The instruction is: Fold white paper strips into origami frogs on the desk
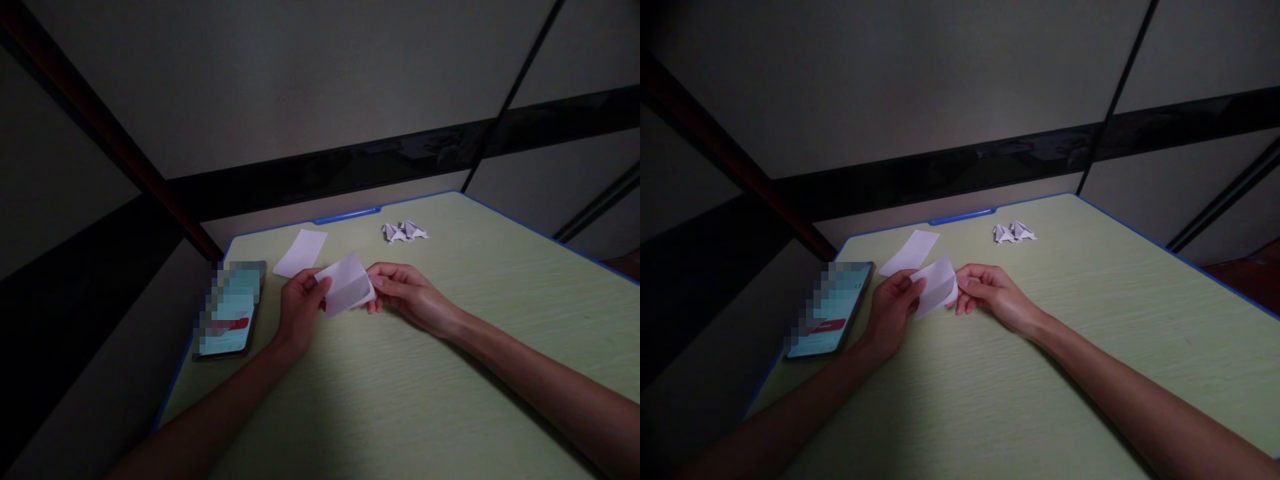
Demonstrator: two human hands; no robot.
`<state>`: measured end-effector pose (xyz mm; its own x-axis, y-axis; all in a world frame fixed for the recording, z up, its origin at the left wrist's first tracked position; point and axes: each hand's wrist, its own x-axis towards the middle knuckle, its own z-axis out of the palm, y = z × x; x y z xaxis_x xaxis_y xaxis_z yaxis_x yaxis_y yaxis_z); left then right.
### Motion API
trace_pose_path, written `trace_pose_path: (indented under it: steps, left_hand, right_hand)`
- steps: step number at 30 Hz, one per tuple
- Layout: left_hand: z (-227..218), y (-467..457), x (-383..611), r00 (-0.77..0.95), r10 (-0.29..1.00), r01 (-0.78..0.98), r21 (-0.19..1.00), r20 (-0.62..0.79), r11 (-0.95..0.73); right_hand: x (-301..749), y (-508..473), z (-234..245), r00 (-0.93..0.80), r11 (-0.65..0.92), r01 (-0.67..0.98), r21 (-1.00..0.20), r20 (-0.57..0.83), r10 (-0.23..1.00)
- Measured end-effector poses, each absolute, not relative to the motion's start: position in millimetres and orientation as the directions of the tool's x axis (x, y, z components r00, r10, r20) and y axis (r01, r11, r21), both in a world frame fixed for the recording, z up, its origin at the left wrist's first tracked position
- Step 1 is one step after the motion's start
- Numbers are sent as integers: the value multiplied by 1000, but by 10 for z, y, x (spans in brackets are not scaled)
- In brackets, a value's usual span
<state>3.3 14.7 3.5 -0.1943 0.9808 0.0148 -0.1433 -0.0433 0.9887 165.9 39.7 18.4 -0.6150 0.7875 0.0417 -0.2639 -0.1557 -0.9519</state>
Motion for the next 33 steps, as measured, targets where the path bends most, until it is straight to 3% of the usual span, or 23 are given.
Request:
trace_pose_path:
  steps: [10, 17, 21, 29, 33]
  left_hand:
    - [55, 132, 47, -179, 983, -125, 991, 31, -54]
    - [112, 91, 80, -63, 998, -70, 997, 30, -35]
    - [82, 97, 74, -49, 997, -69, 996, 56, -59]
    - [17, 101, 60, -48, 991, -113, 985, 127, -131]
    - [74, 88, 81, 25, 998, -74, 996, 51, -49]
  right_hand:
    - [1647, 395, 185, -565, -95, -225, -970, 50, 823]
    - [1671, 405, 176, -509, 153, -175, -973, 222, 831]
    - [1677, 411, 173, -449, 216, -65, -974, 222, 866]
    - [1657, 393, 209, -429, 91, 73, -993, 51, 902]
    - [1651, 374, 232, -428, 72, 69, -995, 36, 903]
